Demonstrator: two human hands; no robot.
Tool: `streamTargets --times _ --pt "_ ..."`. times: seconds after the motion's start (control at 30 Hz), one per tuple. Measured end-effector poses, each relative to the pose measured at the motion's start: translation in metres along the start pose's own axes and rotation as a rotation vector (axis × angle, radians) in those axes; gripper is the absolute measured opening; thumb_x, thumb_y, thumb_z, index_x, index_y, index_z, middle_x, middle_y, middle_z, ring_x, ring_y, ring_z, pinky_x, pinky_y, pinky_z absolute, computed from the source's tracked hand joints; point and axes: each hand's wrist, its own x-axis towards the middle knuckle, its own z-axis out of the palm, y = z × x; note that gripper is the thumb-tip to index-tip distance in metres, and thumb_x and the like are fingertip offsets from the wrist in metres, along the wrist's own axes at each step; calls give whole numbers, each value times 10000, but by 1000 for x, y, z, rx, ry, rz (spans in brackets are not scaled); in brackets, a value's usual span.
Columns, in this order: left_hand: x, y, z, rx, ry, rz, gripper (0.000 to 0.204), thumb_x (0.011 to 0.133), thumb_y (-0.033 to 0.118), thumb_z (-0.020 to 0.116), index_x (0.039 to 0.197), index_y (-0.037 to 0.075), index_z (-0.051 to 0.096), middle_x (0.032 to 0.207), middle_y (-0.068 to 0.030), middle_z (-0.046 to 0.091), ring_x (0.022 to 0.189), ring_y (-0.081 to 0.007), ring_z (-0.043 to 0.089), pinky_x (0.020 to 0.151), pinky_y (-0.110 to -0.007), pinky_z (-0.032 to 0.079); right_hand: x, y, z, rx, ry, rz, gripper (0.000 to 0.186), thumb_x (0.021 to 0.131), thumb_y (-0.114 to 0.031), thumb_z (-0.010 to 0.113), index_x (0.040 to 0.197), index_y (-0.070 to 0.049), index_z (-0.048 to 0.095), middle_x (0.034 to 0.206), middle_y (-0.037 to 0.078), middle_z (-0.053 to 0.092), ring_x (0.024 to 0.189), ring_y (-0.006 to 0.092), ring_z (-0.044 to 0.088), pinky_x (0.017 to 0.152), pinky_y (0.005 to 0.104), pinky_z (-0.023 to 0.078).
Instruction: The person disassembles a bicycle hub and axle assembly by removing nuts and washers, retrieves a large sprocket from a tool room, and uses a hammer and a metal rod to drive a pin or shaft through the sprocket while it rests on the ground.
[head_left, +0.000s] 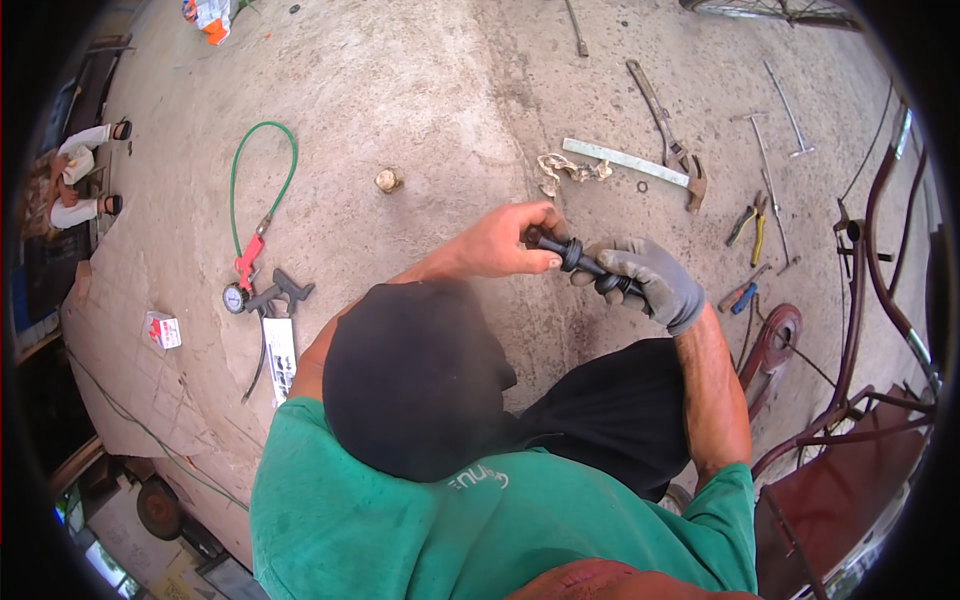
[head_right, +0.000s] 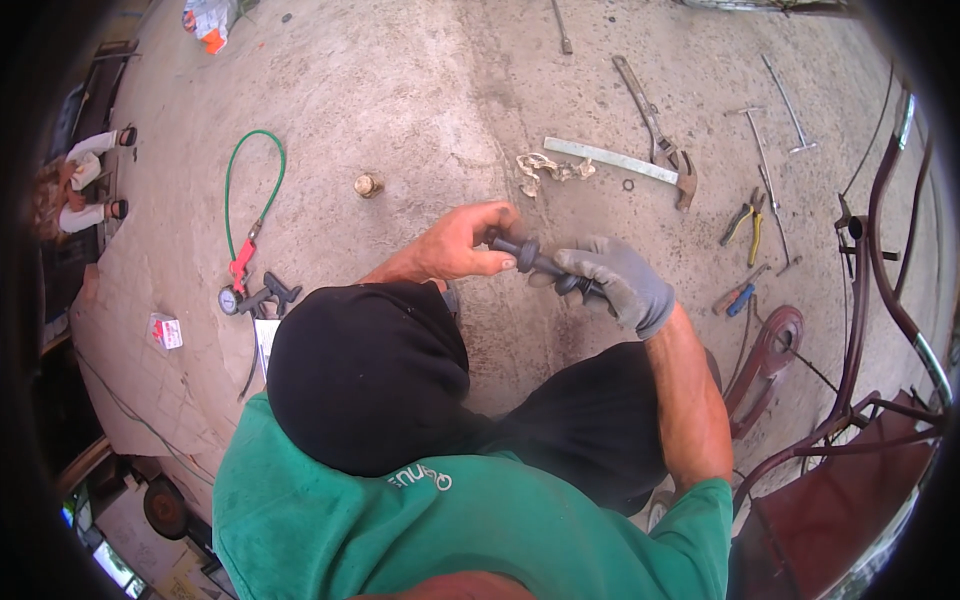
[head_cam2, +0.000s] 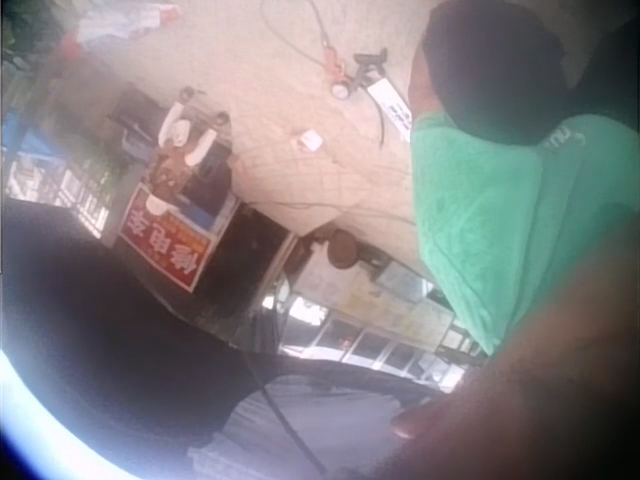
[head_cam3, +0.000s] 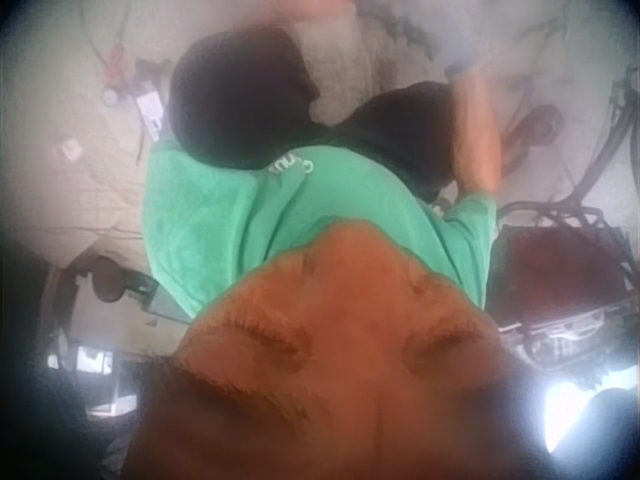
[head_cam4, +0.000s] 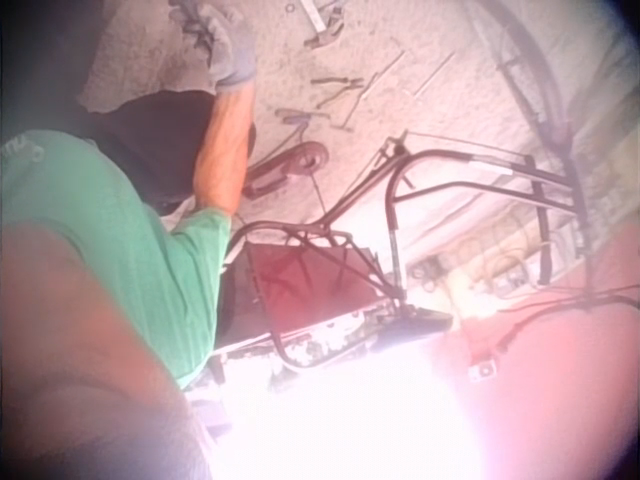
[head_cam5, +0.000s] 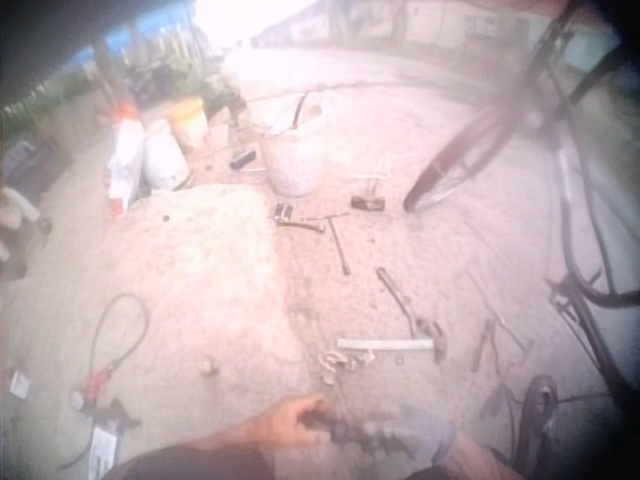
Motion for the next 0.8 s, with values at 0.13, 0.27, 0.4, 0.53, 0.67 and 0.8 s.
streamTargets --times 0.13,0.27,0.4,0.53,0.67,0.8 --pt "-1 0 -2 -48 -47 -82 277 851 151 759 1066 15 651 955 -16 595 873 -103 561 751 -308 472 0 4 -1 39 -2 -23 367 1026 -295 591 1176 24 695 1012 92 780 703 60 597 600 197 476" --pt "0 -5 -4 118 -23 8 273 866 182 757 1056 4 674 837 -22 661 742 -94 577 664 -296 476 0 4 1 17 -23 -91 385 1018 -297 610 1202 29 703 995 79 776 700 64 599 608 212 479" --pt "0 -21 -2 14 3 -1 272 872 196 742 1054 5 677 845 -21 664 725 -101 572 660 -301 474 0 -6 11 -109 47 10 371 1007 -285 639 1195 24 724 977 65 768 710 66 604 613 215 482" --pt "0 -13 1 -149 -18 -88 280 921 189 736 1110 -6 668 859 -34 671 744 -103 595 671 -291 501 -3 -12 14 -101 71 41 350 994 -261 661 1193 17 737 959 51 762 681 69 613 584 218 473" --pt "4 -20 2 -252 -118 -202 336 924 170 744 1187 -10 640 934 -72 671 795 -130 619 708 -303 528 -7 -12 15 -207 169 8 365 976 -257 680 1216 13 732 948 53 759 673 77 642 549 219 464" --pt "2 -19 9 -318 -112 -218 400 919 175 757 1245 -5 610 1002 -81 677 809 -132 629 710 -300 535 -5 -9 22 -291 226 17 387 959 -250 704 1251 4 715 973 60 758 697 82 661 550 216 467"
